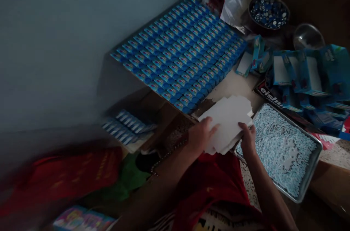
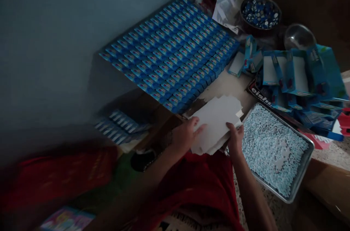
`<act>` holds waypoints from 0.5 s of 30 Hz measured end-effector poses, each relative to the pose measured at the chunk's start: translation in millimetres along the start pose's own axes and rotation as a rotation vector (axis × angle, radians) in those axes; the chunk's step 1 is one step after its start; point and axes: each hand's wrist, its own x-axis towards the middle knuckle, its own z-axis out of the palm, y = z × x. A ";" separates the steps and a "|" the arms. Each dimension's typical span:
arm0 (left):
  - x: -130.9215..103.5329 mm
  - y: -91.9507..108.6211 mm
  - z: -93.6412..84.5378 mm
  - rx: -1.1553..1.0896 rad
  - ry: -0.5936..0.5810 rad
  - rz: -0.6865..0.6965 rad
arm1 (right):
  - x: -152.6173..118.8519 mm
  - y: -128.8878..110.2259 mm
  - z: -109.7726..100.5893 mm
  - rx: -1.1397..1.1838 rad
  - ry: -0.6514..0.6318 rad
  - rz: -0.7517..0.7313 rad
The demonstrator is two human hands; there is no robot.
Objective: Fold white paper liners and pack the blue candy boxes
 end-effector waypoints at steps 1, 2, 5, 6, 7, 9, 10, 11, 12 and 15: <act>9.9 -20.7 -1.5 -0.037 0.048 -0.023 | 3.9 0.6 -0.6 -0.007 -0.010 -0.013; 17.4 -40.7 -0.6 -0.077 0.077 -0.031 | 8.0 2.0 -1.1 -0.015 -0.018 -0.024; 25.3 -86.3 10.4 -0.206 0.042 -0.019 | 17.4 10.8 -4.0 -0.037 -0.030 -0.073; 25.3 -95.0 14.3 -0.233 0.043 -0.023 | 18.9 15.1 -5.7 -0.037 -0.038 -0.089; 25.7 -100.4 17.4 -0.248 0.050 -0.022 | 19.7 20.0 -7.9 -0.029 -0.043 -0.100; 30.8 -103.2 21.2 -0.275 0.058 0.002 | 18.8 31.5 -14.2 -0.017 -0.046 -0.112; 36.1 -101.6 22.3 -0.301 0.055 0.021 | 17.1 38.1 -18.7 -0.051 -0.032 -0.138; 43.1 -98.9 23.3 -0.343 0.036 0.047 | 14.4 45.5 -24.2 -0.115 0.001 -0.187; 51.4 -96.1 24.3 -0.397 -0.007 0.080 | 10.7 53.7 -30.7 -0.196 0.044 -0.248; 78.6 -93.9 27.5 -0.587 -0.254 0.199 | -9.3 82.2 -54.5 -0.424 0.184 -0.454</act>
